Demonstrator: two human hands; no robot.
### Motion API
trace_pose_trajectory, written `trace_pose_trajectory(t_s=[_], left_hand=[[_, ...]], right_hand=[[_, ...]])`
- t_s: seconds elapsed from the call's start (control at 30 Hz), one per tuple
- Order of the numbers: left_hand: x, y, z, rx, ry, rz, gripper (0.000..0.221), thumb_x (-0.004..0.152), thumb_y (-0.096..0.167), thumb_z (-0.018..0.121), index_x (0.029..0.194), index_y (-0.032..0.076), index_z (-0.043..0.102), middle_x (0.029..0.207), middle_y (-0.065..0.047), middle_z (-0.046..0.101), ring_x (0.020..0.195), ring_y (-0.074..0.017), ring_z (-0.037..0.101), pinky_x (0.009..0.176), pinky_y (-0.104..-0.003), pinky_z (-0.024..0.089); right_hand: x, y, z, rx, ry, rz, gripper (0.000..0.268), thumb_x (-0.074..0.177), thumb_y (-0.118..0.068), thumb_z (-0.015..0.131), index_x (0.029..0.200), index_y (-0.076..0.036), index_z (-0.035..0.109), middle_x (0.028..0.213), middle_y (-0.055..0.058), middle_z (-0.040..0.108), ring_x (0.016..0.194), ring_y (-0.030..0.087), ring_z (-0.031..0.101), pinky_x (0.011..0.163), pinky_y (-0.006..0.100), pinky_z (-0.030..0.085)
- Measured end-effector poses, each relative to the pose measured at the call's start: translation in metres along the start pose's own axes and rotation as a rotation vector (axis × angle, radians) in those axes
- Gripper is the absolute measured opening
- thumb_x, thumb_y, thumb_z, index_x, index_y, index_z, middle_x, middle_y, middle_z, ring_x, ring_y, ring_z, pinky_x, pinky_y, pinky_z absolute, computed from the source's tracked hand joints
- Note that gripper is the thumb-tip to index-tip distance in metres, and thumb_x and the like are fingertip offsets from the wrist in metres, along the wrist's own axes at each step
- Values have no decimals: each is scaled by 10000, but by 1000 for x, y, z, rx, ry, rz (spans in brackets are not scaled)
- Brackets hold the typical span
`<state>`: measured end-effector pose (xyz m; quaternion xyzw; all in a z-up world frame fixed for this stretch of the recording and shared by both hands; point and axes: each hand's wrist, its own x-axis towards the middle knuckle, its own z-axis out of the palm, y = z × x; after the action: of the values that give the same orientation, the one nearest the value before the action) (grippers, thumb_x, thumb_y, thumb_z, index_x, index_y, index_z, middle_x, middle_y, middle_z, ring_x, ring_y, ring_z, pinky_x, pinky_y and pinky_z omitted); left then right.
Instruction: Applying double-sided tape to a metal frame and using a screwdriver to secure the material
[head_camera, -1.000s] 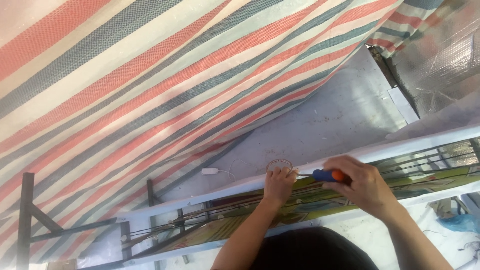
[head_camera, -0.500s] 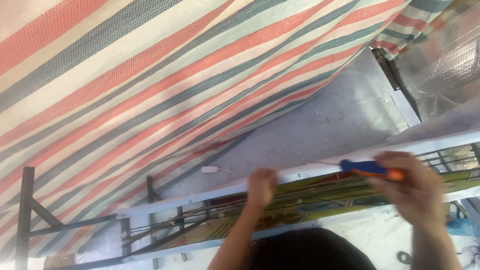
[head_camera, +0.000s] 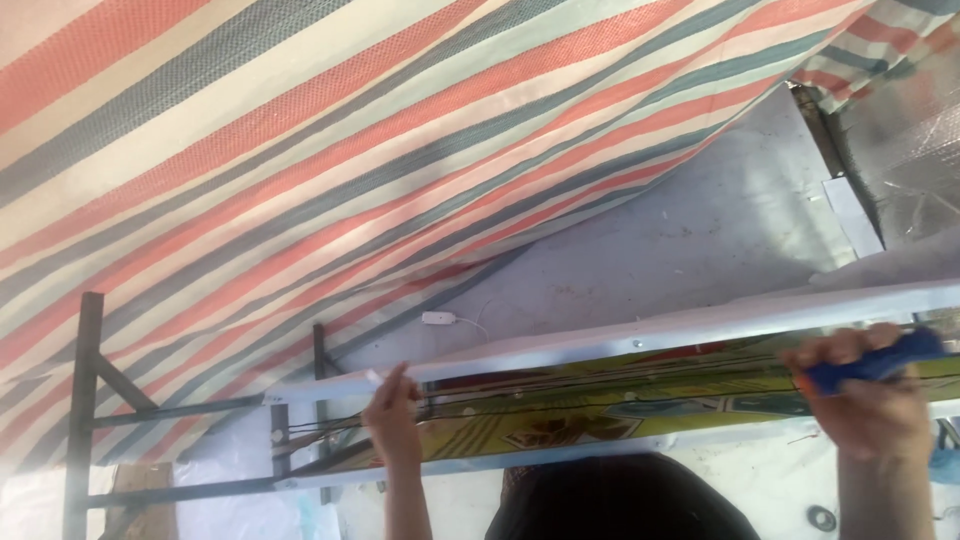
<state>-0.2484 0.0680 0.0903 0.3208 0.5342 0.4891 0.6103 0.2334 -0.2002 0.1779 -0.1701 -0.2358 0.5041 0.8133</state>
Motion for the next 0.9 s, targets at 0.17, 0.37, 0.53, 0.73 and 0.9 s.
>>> trace_pose_trajectory(t_s=[0.17, 0.37, 0.53, 0.73, 0.9], left_hand=[[2, -16, 33, 1485, -342, 893, 387, 809, 37, 645, 1172, 167, 678, 914, -60, 667, 847, -237, 633, 675, -396, 519], [4, -58, 74, 1543, -742, 694, 334, 932, 290, 636, 1214, 125, 702, 1207, -64, 712, 1120, -292, 576, 911, -454, 468], [27, -95, 78, 1614, -798, 786, 258, 847, 319, 765, 1087, 226, 768, 991, 2, 693, 975, -235, 590, 749, -405, 531], [31, -88, 85, 1569, -888, 750, 203, 904, 337, 690, 1006, 182, 771, 983, -47, 699, 1000, -285, 593, 788, -434, 505], [41, -102, 80, 1487, -864, 862, 236, 898, 347, 641, 862, 153, 771, 894, -80, 720, 883, -332, 676, 775, -470, 519]], right_hand=[[13, 57, 31, -232, 11, 8, 149, 873, -75, 725, 1002, -129, 675, 759, 19, 649, 729, 188, 667, 662, 385, 534], [4, 124, 37, -865, 72, 233, 82, 852, -88, 725, 930, -103, 702, 824, 55, 707, 685, 173, 661, 625, 321, 557], [2, 207, 14, -1569, 185, 488, 295, 789, -223, 837, 1062, -113, 820, 942, 186, 817, 934, 399, 764, 817, 494, 566], [38, 254, 32, -1984, -113, 269, 279, 812, -272, 758, 1083, -211, 784, 1033, 51, 767, 953, 323, 724, 752, 408, 611], [37, 281, 8, -2006, -159, 251, 251, 812, -218, 768, 1055, -157, 786, 1060, 70, 733, 973, 350, 709, 787, 426, 606]])
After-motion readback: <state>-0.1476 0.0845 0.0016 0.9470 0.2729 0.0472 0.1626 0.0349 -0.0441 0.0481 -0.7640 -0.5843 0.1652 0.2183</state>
